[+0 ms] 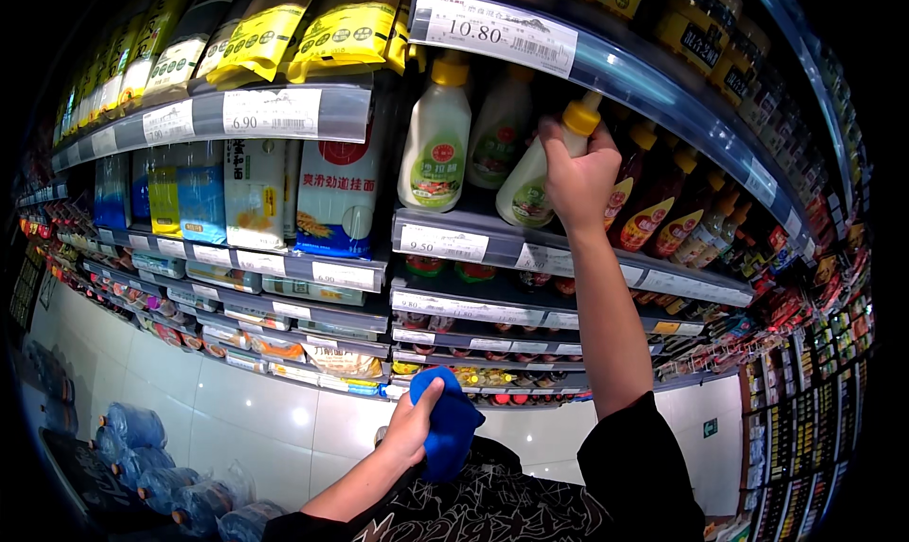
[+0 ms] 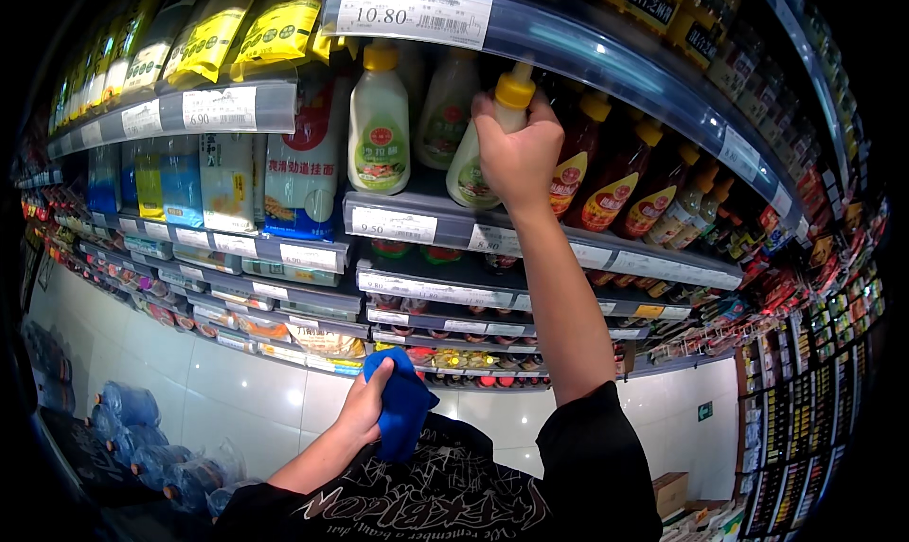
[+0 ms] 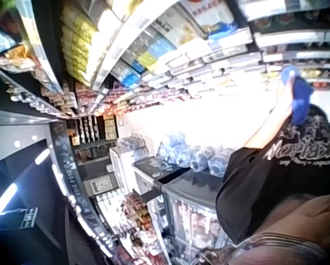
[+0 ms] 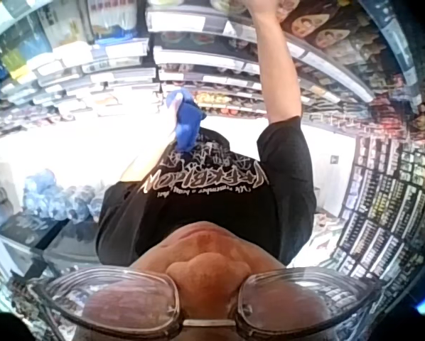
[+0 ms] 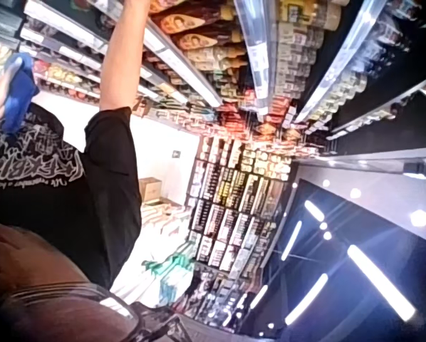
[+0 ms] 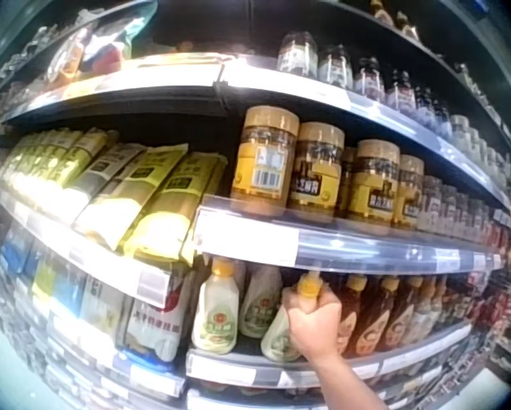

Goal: The person wipes the labels and bodies of various condiment bottles on a grocery store shelf using a blue cloth. They handle multiple bottles of sauces and dressings, cleaning them one by one before placing them back on the shelf.

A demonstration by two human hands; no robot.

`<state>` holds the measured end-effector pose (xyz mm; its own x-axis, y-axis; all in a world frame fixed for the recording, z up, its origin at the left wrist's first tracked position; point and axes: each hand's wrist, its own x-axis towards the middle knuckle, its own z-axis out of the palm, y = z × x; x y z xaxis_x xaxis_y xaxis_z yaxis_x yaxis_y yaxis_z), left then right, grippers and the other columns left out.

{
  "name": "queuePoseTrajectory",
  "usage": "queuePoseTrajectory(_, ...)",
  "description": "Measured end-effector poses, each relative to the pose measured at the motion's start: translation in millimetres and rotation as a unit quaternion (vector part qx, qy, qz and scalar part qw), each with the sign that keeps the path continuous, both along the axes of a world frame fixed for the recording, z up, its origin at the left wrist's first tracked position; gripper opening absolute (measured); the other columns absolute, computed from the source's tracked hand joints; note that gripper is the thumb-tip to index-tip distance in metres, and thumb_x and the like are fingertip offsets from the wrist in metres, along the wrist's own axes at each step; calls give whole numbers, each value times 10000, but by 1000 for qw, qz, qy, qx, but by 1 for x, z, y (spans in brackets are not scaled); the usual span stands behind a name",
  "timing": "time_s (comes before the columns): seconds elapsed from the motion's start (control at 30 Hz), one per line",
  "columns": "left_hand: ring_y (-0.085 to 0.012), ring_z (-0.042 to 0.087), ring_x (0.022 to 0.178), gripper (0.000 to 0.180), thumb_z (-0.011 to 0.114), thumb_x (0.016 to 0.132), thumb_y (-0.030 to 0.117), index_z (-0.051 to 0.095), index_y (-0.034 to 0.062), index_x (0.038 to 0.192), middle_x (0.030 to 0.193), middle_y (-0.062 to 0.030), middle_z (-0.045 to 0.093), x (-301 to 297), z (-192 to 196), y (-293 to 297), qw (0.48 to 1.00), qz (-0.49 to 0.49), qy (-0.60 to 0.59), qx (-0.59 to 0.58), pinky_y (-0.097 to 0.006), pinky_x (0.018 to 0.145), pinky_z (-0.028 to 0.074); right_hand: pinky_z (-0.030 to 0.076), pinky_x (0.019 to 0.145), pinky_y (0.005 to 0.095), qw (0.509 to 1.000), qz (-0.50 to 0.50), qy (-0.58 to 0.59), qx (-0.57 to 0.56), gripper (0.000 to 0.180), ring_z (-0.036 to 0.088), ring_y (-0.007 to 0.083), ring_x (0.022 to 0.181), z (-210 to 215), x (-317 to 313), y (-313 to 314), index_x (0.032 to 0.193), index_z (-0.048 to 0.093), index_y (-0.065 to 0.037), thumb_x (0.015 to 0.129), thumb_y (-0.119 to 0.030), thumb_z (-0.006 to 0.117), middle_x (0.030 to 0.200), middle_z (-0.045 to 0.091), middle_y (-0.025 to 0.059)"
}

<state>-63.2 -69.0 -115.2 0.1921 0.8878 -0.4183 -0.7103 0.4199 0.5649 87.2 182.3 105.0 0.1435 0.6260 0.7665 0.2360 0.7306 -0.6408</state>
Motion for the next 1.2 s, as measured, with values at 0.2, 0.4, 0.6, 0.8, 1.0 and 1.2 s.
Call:
queuePoseTrajectory(0.2, -167, 648, 898, 288, 611, 992, 309, 601, 56, 1129, 995, -66, 663, 0, 6, 0, 1000, 8, 0, -15, -338, 798, 549, 529, 769, 384, 980, -155, -92, 86, 390, 698, 360, 821, 8, -10, 2, 1058, 629, 70, 815, -203, 767, 882, 700, 229)
queuePoseTrajectory(0.4, -160, 650, 867, 316, 629, 977, 351, 602, 55, 1086, 948, -61, 659, -2, 3, 1, 1000, 3, 7, 5, -332, 778, 554, 520, 759, 397, 938, -241, -228, 97, 467, 665, 406, 813, 18, 2, -4, 1145, 596, 93, 845, -224, 762, 909, 679, 270)
queuePoseTrajectory(0.6, -158, 652, 830, 370, 662, 948, 399, 596, 55, 1069, 922, -63, 658, -1, 8, 0, 1000, 6, 8, 13, -325, 739, 557, 519, 715, 437, 905, -264, -331, 43, 378, 668, 400, 802, 36, 18, -6, 984, 631, 72, 910, -294, 688, 800, 669, 256)
queuePoseTrajectory(0.8, -156, 652, 828, 381, 671, 941, 407, 596, 58, 1073, 919, -59, 657, -3, 3, 0, 1000, 4, 2, 15, -321, 737, 557, 513, 690, 462, 893, -303, -329, 43, 429, 647, 422, 734, 37, 17, -6, 787, 626, 59, 896, -349, 700, 688, 641, 237)
queuePoseTrajectory(1.0, -202, 665, 855, 408, 680, 927, 427, 582, 74, 1107, 945, -90, 657, -1, -2, 3, 1000, -2, 6, 10, -363, 762, 571, 505, 673, 463, 877, -328, -343, 76, 442, 631, 432, 723, 36, 19, -1, 790, 633, 71, 864, -352, 742, 708, 640, 248)
queuePoseTrajectory(1.2, -175, 656, 854, 392, 676, 935, 415, 588, 69, 1095, 942, -71, 655, -3, -1, 1, 1000, 9, 4, 6, -337, 757, 561, 499, 681, 476, 885, -309, -345, 45, 458, 626, 441, 736, 46, 18, -7, 771, 633, 74, 860, -361, 745, 713, 634, 257)
